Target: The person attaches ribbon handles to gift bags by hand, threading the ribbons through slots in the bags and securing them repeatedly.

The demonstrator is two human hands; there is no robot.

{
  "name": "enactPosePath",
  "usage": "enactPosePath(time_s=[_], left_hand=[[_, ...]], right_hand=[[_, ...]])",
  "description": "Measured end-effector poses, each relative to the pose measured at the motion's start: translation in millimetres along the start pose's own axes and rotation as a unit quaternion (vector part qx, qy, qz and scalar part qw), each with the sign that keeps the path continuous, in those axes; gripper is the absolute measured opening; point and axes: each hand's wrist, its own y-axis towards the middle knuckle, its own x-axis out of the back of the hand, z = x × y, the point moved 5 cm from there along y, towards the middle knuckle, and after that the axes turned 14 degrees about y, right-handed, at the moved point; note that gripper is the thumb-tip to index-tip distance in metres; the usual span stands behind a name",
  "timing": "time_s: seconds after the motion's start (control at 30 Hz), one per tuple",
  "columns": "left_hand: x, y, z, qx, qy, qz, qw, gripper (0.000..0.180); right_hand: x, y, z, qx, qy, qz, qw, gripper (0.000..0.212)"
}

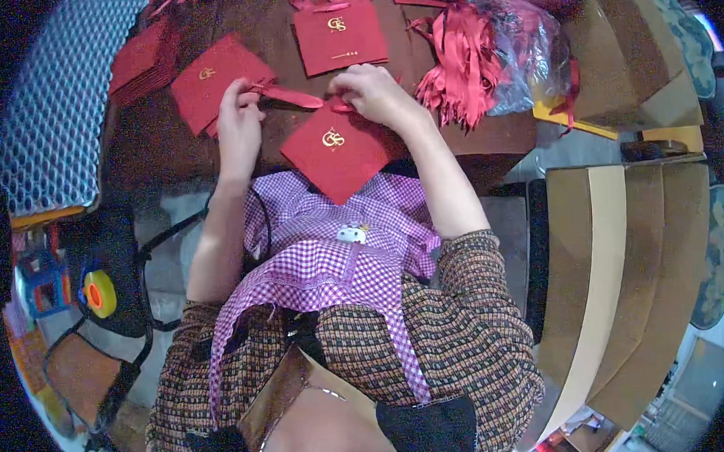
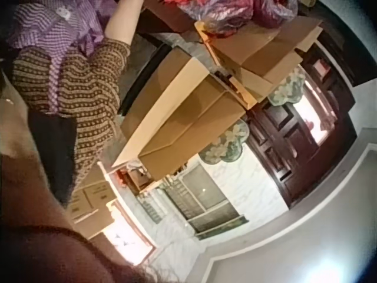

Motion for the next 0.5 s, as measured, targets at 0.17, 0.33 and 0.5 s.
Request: enactPosePath(time_s=[0.17,0.33,0.5], left_hand=[[-8,-26,-34,-0.198,0.353,-0.002,0.915,0.05],[-31,-41,-14,-0.197,0.399,0.104,0.889,0.03],[-36,-41,-20,-0.209,0.362,0.093,0.904,0.022]], right_hand=[[42,-15,-13,-0.159,-0.03,-0.211,0.964,0.02],[48,-27,-29,-0.371,-0.205,-0.096,0.901,0.036],[34,-31,-43,-0.319,-0.245,-0.064,0.913,0.026]])
